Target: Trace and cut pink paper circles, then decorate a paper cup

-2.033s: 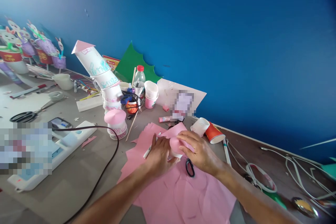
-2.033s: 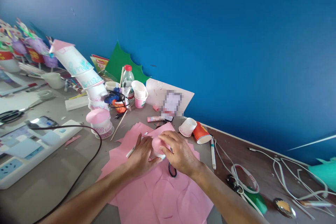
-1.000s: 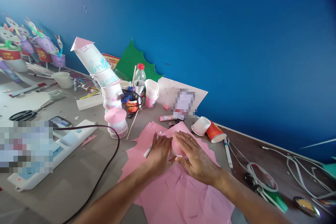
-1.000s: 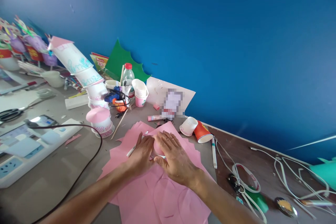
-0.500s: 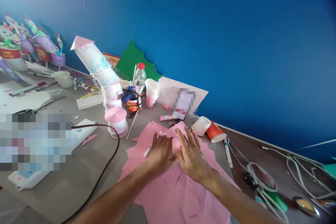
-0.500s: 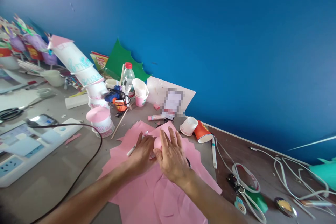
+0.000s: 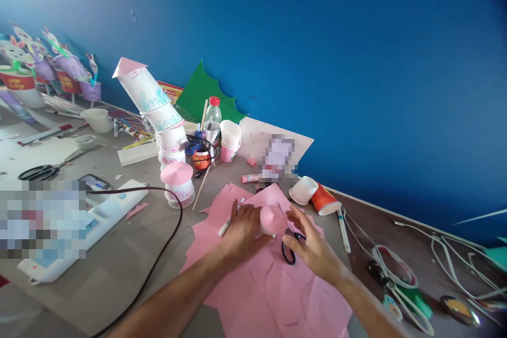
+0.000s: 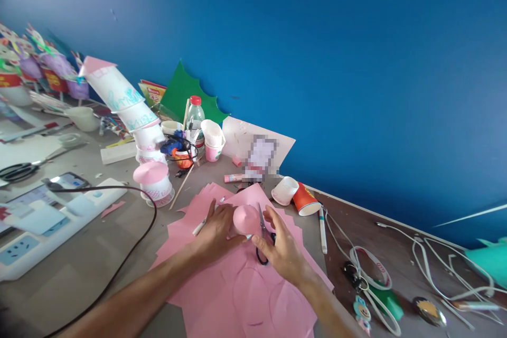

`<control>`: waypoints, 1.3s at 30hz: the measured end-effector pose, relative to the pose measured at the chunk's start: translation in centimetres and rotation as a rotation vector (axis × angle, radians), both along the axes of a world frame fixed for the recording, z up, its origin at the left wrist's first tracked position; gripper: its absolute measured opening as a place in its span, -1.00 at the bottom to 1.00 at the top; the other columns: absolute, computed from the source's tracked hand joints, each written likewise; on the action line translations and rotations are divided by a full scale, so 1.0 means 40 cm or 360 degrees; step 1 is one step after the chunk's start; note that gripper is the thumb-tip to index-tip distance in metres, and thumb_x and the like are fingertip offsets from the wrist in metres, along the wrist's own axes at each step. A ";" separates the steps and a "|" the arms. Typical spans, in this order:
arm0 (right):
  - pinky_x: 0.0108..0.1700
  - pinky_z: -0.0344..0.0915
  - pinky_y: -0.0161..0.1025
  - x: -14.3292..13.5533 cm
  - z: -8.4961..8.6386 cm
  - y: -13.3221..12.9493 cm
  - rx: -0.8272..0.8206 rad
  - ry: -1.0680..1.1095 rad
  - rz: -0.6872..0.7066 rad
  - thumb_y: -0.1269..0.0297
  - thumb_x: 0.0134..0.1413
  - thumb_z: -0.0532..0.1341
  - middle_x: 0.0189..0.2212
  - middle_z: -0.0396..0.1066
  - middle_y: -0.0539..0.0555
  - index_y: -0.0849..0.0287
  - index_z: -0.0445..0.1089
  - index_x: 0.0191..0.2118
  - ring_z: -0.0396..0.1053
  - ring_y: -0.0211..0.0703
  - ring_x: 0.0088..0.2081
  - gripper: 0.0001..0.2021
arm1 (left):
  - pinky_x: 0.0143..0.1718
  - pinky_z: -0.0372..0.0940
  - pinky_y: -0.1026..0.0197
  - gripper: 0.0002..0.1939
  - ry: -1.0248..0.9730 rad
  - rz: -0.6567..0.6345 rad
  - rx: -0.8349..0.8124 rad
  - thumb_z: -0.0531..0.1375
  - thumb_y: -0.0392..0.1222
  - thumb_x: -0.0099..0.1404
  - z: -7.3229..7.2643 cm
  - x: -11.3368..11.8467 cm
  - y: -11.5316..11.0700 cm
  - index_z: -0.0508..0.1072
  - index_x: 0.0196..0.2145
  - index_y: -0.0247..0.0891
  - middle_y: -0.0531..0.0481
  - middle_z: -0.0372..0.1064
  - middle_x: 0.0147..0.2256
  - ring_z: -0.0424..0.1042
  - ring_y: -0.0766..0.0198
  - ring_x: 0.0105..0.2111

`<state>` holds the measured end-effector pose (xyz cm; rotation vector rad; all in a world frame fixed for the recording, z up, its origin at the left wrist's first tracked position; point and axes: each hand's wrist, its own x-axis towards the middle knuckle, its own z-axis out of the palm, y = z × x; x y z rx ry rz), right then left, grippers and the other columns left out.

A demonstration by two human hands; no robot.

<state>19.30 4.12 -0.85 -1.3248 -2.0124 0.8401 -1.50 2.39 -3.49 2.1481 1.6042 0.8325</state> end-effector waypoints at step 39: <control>0.27 0.17 0.15 -0.077 0.037 0.047 0.0154 -0.0048 0.0302 0.12 0.20 0.18 0.21 0.30 0.24 0.09 0.41 0.09 0.15 0.13 0.30 -0.63 | 0.26 -0.07 -0.35 -0.55 0.0016 -0.0004 0.0050 0.31 -0.09 0.17 -0.001 -0.001 -0.002 0.30 -0.03 -0.23 -0.15 0.46 -0.08 0.36 -0.09 0.05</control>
